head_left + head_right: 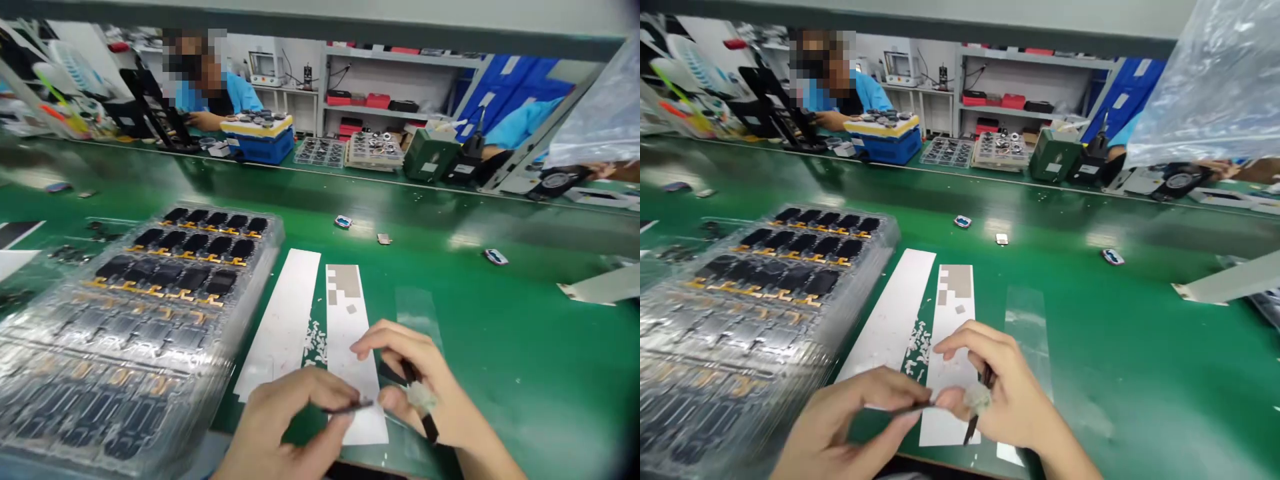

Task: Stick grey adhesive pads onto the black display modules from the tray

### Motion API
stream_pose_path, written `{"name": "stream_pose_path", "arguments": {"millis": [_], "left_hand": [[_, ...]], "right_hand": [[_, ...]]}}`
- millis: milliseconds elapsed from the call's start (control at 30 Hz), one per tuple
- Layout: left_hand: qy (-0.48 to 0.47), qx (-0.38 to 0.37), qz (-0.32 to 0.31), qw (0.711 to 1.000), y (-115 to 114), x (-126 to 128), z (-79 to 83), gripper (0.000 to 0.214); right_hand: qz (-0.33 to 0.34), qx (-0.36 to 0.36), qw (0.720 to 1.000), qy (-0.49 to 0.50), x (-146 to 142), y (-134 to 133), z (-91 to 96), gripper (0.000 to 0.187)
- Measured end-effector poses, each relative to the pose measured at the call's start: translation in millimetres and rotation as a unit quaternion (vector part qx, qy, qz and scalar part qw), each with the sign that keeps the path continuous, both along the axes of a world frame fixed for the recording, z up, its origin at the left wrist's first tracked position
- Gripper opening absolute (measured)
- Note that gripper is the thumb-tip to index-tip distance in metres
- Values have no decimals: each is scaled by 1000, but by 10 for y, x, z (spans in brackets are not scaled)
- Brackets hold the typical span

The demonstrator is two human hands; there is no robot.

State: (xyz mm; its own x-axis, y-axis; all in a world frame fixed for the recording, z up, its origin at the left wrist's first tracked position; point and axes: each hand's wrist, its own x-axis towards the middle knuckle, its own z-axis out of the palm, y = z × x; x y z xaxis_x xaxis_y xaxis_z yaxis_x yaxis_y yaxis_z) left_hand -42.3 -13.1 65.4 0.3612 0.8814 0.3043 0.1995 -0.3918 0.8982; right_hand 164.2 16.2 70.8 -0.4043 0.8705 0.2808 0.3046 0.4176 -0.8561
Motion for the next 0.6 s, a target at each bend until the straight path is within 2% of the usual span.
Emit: {"name": "stream_pose_path", "arguments": {"millis": [100,167,267,367,433,600], "left_hand": [[-125,-147,34,981,213,189,-201,16],[-197,-221,10,955,339,254,-292,18],[-253,-279,-30,926,433,308,-350,22],[-224,-306,-90,921,438,329,-342,17],[-201,-311,-116,922,423,328,-340,11],[-101,-276,-79,952,392,295,-422,16]], "right_hand": [[-18,-15,1000,15,-4,-1,-137,29],[-67,-38,997,19,-13,1,-247,20],[-136,-48,989,42,-48,4,-379,12],[-187,-20,981,55,-89,5,-437,10],[-188,30,981,40,-112,9,-435,9],[-139,190,970,-54,-126,35,-393,11]]}}
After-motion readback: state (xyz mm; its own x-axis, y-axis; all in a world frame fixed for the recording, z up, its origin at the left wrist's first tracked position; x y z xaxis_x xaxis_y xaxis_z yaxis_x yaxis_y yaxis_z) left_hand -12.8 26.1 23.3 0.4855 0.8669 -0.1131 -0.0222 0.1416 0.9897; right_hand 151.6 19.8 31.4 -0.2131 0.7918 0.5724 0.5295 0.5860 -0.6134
